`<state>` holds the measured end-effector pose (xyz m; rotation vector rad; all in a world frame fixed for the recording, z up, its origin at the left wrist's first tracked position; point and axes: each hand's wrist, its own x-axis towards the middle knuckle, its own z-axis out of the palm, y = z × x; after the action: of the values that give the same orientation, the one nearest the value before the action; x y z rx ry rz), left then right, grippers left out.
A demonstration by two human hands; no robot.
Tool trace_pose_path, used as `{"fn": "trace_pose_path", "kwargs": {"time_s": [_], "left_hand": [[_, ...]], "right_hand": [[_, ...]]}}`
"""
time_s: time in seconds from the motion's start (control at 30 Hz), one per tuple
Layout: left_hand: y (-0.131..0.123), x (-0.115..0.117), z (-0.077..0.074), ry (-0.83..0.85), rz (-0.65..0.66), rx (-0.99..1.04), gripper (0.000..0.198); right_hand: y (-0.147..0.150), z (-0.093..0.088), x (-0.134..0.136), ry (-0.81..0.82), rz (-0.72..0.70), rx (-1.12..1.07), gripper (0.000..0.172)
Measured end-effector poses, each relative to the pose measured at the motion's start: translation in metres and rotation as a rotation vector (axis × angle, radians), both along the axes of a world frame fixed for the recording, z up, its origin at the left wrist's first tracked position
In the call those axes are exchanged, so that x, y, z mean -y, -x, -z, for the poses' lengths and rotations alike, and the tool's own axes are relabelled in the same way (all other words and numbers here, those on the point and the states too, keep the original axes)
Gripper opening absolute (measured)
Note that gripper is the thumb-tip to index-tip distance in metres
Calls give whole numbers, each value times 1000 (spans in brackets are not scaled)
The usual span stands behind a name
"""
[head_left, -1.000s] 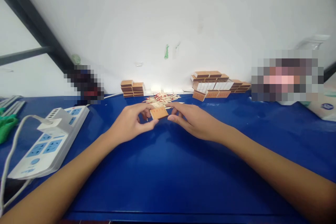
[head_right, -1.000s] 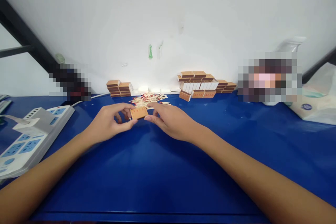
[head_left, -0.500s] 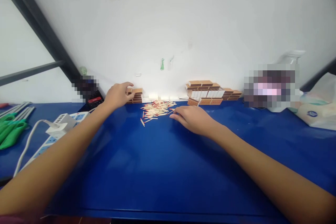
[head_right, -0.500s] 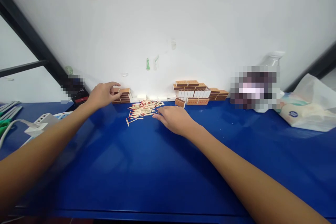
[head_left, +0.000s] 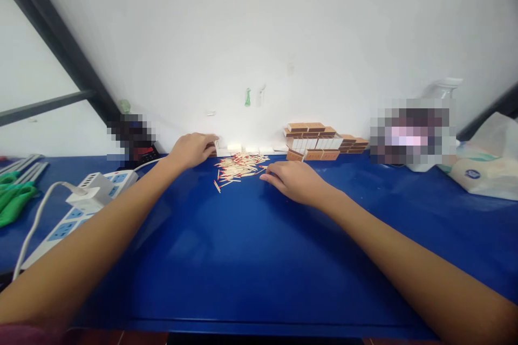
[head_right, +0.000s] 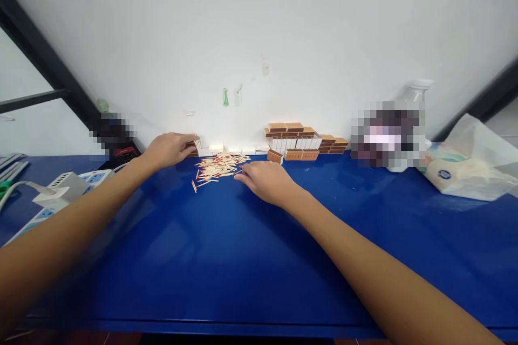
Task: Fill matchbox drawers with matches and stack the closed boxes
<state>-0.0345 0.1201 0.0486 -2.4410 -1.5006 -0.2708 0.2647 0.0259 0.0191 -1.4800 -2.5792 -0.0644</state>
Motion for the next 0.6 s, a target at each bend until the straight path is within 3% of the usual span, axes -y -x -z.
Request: {"fn": "trace_pose_path", "kwargs": {"time_s": [0.13,0.3,0.4,0.5,0.6], "left_hand": [[-7,27,4,25,66,29,50],[-11,74,14,216,251,123,35],[-7,92,22,223,283,178,32],[-1,97,30,136,265,173,32],[1,96,36,111,267,186,30]], "right_hand": [[-10,-3,-7,-78,37,-9,36],[-41,-4,-26,-268,308,-134,26],[-55,-2,-35,-264,347,-146,23],[-47,0,-42,-165,314,-9,28],[-20,-3,-54,-127,298,146,36]]}}
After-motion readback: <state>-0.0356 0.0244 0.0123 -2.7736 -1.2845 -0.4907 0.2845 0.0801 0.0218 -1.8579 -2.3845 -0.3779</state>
